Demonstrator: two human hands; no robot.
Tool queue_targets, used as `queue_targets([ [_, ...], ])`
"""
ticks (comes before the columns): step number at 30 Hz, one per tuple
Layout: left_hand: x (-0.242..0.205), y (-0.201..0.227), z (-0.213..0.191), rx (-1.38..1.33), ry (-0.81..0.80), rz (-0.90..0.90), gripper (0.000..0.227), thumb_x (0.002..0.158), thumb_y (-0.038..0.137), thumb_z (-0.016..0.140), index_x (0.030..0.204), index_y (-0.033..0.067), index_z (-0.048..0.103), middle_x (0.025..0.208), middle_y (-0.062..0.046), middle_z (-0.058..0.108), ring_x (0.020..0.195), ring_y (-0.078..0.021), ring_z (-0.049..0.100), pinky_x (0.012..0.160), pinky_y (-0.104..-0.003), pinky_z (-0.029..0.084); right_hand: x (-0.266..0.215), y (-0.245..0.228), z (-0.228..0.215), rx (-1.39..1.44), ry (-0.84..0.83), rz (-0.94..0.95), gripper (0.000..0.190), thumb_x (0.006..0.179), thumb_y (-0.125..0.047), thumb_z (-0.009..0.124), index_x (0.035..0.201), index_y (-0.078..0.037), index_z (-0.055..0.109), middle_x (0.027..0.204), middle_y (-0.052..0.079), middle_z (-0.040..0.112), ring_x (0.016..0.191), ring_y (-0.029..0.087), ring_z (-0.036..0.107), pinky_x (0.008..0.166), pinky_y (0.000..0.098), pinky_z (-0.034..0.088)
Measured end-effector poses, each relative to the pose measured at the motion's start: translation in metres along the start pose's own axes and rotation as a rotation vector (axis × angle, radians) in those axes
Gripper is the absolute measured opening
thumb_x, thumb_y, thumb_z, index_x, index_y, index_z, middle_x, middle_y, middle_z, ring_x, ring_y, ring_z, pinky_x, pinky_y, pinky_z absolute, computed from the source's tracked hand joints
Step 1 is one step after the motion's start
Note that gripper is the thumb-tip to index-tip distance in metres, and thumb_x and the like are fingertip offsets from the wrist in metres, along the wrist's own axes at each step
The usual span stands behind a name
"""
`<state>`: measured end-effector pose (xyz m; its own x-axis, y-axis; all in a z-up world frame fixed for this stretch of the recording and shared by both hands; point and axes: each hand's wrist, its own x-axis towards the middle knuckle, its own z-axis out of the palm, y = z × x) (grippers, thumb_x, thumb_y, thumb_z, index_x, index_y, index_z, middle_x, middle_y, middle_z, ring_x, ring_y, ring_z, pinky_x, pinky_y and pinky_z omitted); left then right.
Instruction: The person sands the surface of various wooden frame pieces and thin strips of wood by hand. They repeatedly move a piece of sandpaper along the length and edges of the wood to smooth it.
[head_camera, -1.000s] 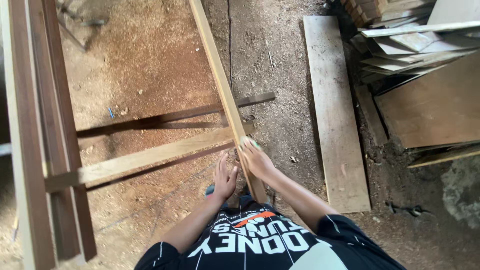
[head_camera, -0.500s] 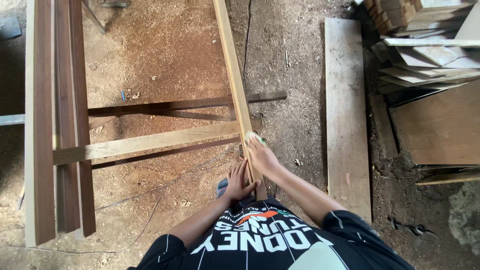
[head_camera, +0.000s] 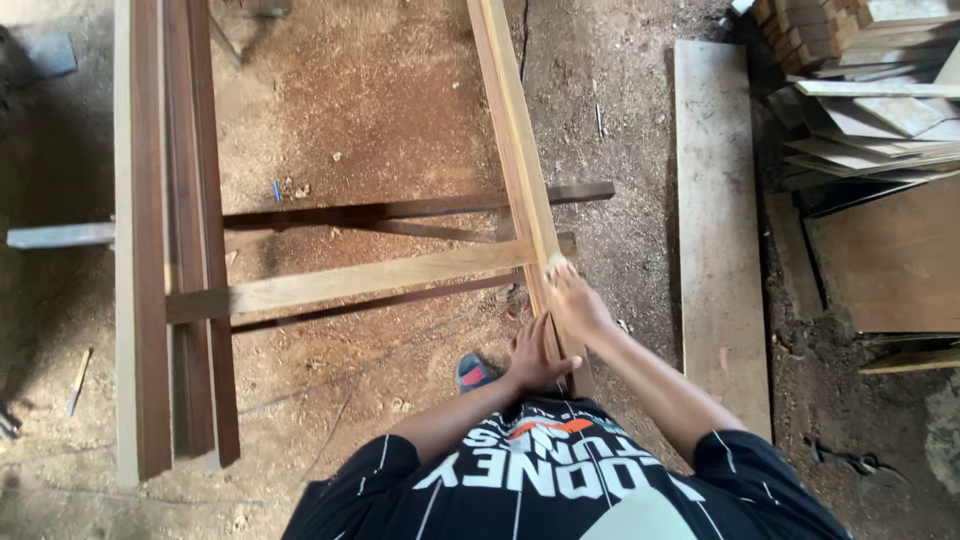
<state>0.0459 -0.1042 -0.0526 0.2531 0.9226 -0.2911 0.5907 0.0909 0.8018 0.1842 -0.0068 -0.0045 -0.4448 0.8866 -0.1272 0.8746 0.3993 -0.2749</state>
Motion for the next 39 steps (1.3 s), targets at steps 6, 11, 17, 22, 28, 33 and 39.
queue_targets([
  [6, 0.001, -0.001, 0.006, 0.041, -0.017, -0.01, 0.119, 0.068, 0.061, 0.077, 0.154, 0.0094, 0.013, 0.156, -0.017, 0.023, 0.145, -0.0328, 0.022, 0.111, -0.061, 0.016, -0.016, -0.015, -0.011, -0.045, 0.013, -0.012, 0.04, 0.083, -0.005, 0.052, 0.122, 0.005, 0.057, 0.137, 0.022, 0.047, 0.133, 0.037, 0.041, 0.108, 0.0412, 0.037],
  [11, 0.006, -0.012, 0.011, 0.038, 0.03, 0.083, 0.121, 0.065, 0.057, 0.075, 0.157, 0.0096, 0.013, 0.156, -0.017, 0.026, 0.145, -0.0331, 0.025, 0.111, -0.058, 0.021, -0.059, -0.027, -0.015, -0.261, 0.077, -0.187, 0.046, 0.082, -0.008, 0.054, 0.124, 0.008, 0.055, 0.133, 0.022, 0.05, 0.134, 0.037, 0.04, 0.113, 0.0451, 0.036],
  [17, -0.002, 0.032, -0.023, 0.149, -0.115, -0.092, 0.125, 0.068, 0.065, 0.074, 0.154, 0.0114, 0.001, 0.158, -0.017, 0.011, 0.145, -0.034, 0.016, 0.109, -0.063, 0.014, 0.041, -0.01, -0.031, -0.122, 0.068, -0.06, 0.039, 0.09, 0.003, 0.048, 0.128, 0.007, 0.053, 0.147, 0.021, 0.043, 0.141, 0.034, 0.036, 0.118, 0.0375, 0.036],
  [22, -0.008, 0.053, -0.032, 0.198, -0.061, -0.124, 0.129, 0.068, 0.061, 0.077, 0.152, 0.0097, -0.006, 0.159, -0.017, 0.001, 0.145, -0.0361, 0.01, 0.108, -0.065, 0.013, 0.077, -0.014, -0.058, 0.339, -0.134, 0.269, 0.039, 0.095, 0.004, 0.041, 0.134, 0.006, 0.045, 0.151, 0.02, 0.036, 0.118, 0.032, 0.054, 0.095, 0.0338, 0.053],
  [28, -0.003, 0.077, 0.012, 0.162, 0.261, -0.112, 0.117, 0.066, 0.044, 0.078, 0.154, 0.0124, 0.006, 0.16, -0.016, 0.012, 0.144, -0.0367, 0.021, 0.107, -0.061, 0.024, 0.006, 0.002, -0.055, 0.012, 0.0, -0.159, 0.048, 0.086, 0.001, 0.052, 0.133, 0.004, 0.045, 0.145, 0.022, 0.037, 0.137, 0.037, 0.034, 0.115, 0.0418, 0.028],
  [33, 0.004, 0.103, 0.039, 0.303, 0.431, -0.216, 0.106, 0.069, 0.029, 0.072, 0.152, 0.011, 0.01, 0.158, -0.023, 0.013, 0.141, -0.041, 0.025, 0.104, -0.059, 0.029, 0.059, 0.012, -0.078, 0.095, -0.025, -0.118, 0.059, 0.086, 0.005, 0.049, 0.144, -0.004, 0.04, 0.153, 0.014, 0.028, 0.14, 0.034, 0.026, 0.118, 0.0463, 0.02],
  [39, 0.003, 0.116, 0.032, 0.391, 0.466, -0.278, 0.091, 0.075, 0.025, 0.062, 0.153, 0.0145, 0.017, 0.156, -0.025, 0.016, 0.14, -0.0409, 0.029, 0.103, -0.057, 0.033, 0.082, 0.022, -0.087, 0.102, -0.18, -0.05, 0.034, 0.102, -0.006, 0.047, 0.136, -0.003, 0.047, 0.146, 0.013, 0.045, 0.136, 0.029, 0.04, 0.117, 0.0408, 0.033],
])
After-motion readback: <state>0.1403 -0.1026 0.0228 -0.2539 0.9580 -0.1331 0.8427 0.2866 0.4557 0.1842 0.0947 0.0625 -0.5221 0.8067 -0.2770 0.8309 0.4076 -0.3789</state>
